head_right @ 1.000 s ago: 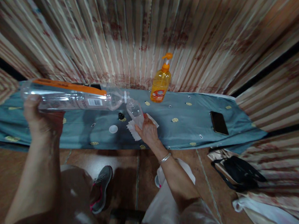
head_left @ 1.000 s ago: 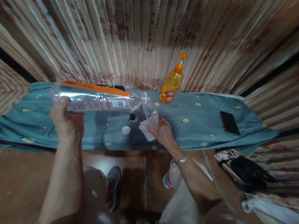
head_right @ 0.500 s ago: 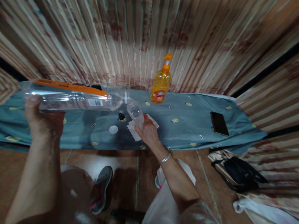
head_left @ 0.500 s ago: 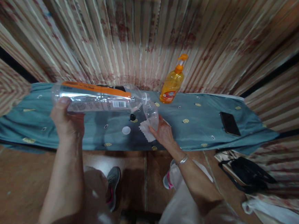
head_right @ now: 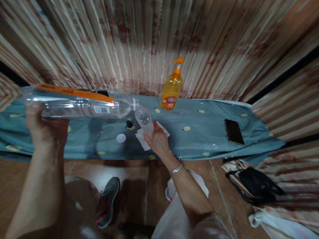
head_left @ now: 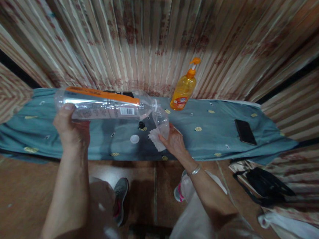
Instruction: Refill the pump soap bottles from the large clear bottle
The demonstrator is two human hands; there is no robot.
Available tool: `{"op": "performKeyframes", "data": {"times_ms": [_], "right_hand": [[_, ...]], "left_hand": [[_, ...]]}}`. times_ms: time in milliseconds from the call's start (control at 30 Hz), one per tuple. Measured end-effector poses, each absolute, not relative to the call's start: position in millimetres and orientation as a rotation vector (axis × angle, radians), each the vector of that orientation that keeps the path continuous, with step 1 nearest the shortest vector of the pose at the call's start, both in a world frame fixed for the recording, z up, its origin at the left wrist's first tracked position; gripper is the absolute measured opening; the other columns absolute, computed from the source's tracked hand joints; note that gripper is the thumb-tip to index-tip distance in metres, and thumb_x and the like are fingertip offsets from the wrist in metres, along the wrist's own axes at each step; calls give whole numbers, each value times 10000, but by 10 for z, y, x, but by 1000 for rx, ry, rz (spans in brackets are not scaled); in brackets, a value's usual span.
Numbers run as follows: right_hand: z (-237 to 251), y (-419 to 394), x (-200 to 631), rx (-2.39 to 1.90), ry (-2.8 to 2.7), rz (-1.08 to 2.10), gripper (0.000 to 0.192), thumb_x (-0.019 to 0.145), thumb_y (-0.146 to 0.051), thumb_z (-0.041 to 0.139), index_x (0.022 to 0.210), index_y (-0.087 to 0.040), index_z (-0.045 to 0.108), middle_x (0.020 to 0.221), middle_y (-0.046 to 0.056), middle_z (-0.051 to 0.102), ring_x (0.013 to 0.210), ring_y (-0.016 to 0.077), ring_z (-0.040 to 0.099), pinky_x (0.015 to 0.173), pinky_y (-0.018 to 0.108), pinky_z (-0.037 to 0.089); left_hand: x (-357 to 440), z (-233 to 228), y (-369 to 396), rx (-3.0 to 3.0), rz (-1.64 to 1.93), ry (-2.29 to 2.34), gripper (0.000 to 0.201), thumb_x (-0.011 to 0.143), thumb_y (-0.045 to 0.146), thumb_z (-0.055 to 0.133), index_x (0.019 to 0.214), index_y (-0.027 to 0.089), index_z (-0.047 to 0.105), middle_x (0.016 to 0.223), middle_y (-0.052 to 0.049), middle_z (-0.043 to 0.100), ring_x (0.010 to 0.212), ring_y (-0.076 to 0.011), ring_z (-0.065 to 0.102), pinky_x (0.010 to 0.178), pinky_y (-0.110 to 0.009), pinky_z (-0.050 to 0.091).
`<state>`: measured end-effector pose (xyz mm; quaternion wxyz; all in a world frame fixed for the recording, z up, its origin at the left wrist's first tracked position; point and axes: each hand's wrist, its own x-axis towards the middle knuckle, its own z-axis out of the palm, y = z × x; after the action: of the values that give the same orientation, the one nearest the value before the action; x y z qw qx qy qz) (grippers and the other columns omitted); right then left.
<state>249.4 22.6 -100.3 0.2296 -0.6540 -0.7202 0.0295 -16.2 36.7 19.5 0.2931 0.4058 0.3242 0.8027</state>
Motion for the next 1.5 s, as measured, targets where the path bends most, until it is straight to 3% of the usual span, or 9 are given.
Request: {"op": "performKeyframes", "data": {"times_ms": [600,967,1500], "right_hand": [[-987,222,2490,-1797,-1970,93,636,832,-441,566,1302,-32,440,1080,212,677,1004,264,663,852,353,519],[-1002,222,2503,-1774,-1981,92,598,844,-434,549,1290,-51,443,1099,197,673,1012,259,658,860,348,510],[-930,205,2486,-1812,-1979,133,653,827,-421,586,1301,4,439,1100,222,670,1019,273,659,867,351,513]], "left_hand": [[-166,192,360,1079,2147,851,244,599,355,675,792,205,682,778,2,648,870,-198,640,863,-338,509],[-133,218,352,1122,2118,923,327,593,390,631,865,219,692,812,-3,652,920,-217,637,900,-369,506],[-149,201,360,1130,2127,899,310,612,390,645,858,206,681,800,-5,647,902,-213,636,872,-367,514]]}}
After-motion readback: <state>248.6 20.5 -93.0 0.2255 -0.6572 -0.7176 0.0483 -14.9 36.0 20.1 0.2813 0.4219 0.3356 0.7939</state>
